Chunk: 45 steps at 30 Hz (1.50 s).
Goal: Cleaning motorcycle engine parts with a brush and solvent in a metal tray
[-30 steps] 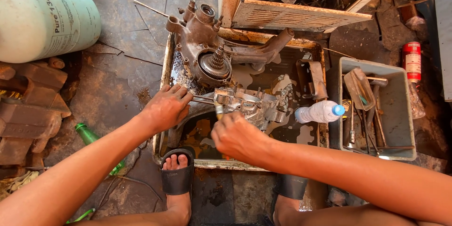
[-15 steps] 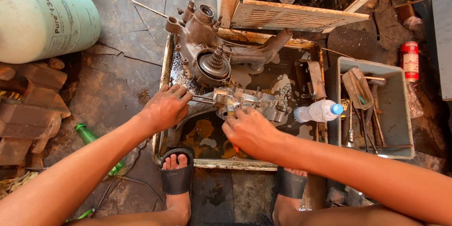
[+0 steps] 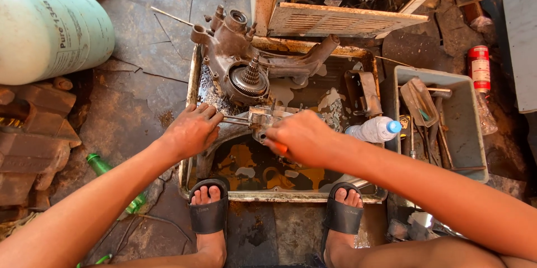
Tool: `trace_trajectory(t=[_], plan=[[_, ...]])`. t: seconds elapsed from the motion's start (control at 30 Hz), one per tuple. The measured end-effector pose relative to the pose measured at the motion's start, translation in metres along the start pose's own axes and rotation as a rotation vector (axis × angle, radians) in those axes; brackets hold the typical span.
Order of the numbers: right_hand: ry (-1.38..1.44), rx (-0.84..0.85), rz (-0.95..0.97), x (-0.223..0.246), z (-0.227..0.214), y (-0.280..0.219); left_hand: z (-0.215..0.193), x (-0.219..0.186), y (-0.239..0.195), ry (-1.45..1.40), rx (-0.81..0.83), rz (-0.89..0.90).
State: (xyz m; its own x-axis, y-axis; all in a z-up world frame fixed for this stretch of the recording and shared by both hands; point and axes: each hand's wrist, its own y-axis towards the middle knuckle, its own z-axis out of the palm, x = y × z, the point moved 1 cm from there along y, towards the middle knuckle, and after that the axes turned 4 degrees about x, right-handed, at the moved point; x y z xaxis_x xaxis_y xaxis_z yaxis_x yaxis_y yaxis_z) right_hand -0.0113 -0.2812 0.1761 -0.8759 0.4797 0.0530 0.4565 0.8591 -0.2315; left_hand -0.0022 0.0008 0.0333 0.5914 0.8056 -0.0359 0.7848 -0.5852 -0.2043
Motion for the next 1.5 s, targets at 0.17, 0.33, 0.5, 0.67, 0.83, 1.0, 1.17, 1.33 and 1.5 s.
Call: trace_trajectory(t=[0.17,0.33,0.5,0.67,0.83,1.0,1.17,1.33,1.5], plan=[[0.102,-0.118,0.067,-0.022,-0.010,-0.002,-0.018,-0.001,0.000,-0.012,0.136,-0.041],[0.289,-0.102,0.147,-0.035,0.008,-0.008,-0.011,-0.001,0.001,-0.007,0.092,-0.020],[0.448,-0.069,0.207,-0.046,-0.003,-0.013,-0.005,-0.002,0.003,0.015,0.118,-0.061],[0.244,-0.142,0.114,-0.033,0.009,-0.015,0.003,0.000,0.011,0.040,0.115,-0.087],[-0.282,-0.246,-0.071,-0.037,0.041,-0.015,0.027,0.008,0.030,0.063,0.077,-0.072],[0.416,-0.123,-0.068,-0.037,0.011,-0.019,0.035,0.005,0.037,0.142,0.102,-0.146],[0.784,-0.070,0.034,-0.035,0.021,-0.025,0.015,0.008,0.024,-0.004,0.137,-0.135],[0.588,0.009,-0.021,-0.024,0.016,-0.034,0.014,0.014,0.023,-0.064,0.171,-0.110],[0.491,0.021,0.010,-0.034,0.027,-0.039,0.014,0.015,0.022,-0.067,0.154,-0.090]])
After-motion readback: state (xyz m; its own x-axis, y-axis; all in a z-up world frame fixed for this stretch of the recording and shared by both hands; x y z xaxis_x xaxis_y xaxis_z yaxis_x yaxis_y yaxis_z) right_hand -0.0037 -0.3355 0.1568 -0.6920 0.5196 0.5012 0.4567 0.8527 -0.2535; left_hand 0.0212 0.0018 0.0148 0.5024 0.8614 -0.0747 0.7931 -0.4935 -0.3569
